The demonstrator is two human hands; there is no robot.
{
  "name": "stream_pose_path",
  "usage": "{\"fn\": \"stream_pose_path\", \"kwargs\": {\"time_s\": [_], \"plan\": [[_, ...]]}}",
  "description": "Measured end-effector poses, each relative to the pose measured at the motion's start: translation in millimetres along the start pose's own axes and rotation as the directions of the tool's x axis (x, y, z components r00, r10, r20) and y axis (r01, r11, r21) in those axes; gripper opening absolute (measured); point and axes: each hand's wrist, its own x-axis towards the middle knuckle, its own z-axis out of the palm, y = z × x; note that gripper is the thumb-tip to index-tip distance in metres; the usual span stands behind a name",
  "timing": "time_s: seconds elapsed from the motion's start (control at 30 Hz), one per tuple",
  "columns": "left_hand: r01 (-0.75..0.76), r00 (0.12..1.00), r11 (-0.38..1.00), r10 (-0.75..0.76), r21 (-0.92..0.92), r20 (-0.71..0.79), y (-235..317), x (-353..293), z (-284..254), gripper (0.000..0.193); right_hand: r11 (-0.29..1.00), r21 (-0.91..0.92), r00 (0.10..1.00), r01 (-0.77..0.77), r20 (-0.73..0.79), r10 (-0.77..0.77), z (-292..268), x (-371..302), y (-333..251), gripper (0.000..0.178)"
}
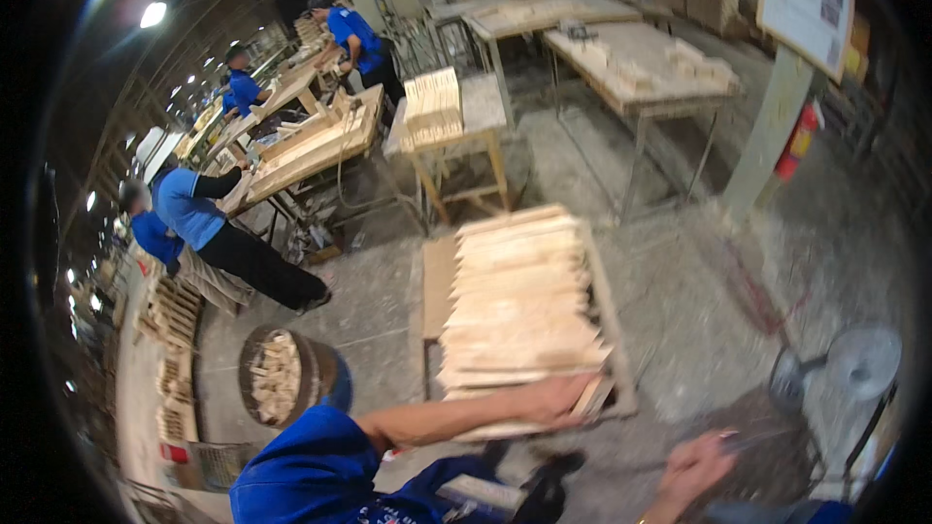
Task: The person walks through a woodworking workshop and uses a caliper to measure the thickness and hole spacing of small wooden pieces. They handle several pieces one at a time, adjusting the caliper and reading measurements before placing the pieces back on a stack.
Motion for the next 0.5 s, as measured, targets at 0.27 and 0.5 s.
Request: {"fn": "stream_pose_path", "kwargs": {"time_s": [0.27,0.5], "plan": [[-0.055,0.975,0.998,0.044,-0.044,-0.217,82.2,-95.5,-77.0,0.063,0.716,0.596,0.666,0.364,0.37,-0.647,152.6,-86.0,-145.0,0.024],[-0.09,0.981,0.933,0.022,-0.35,-0.193,89.1,-126.7,-87.8,0.058,0.832,0.395,0.782,0.389,0.335,-0.525,213.5,-124.3,-120.7,0.036]]}}
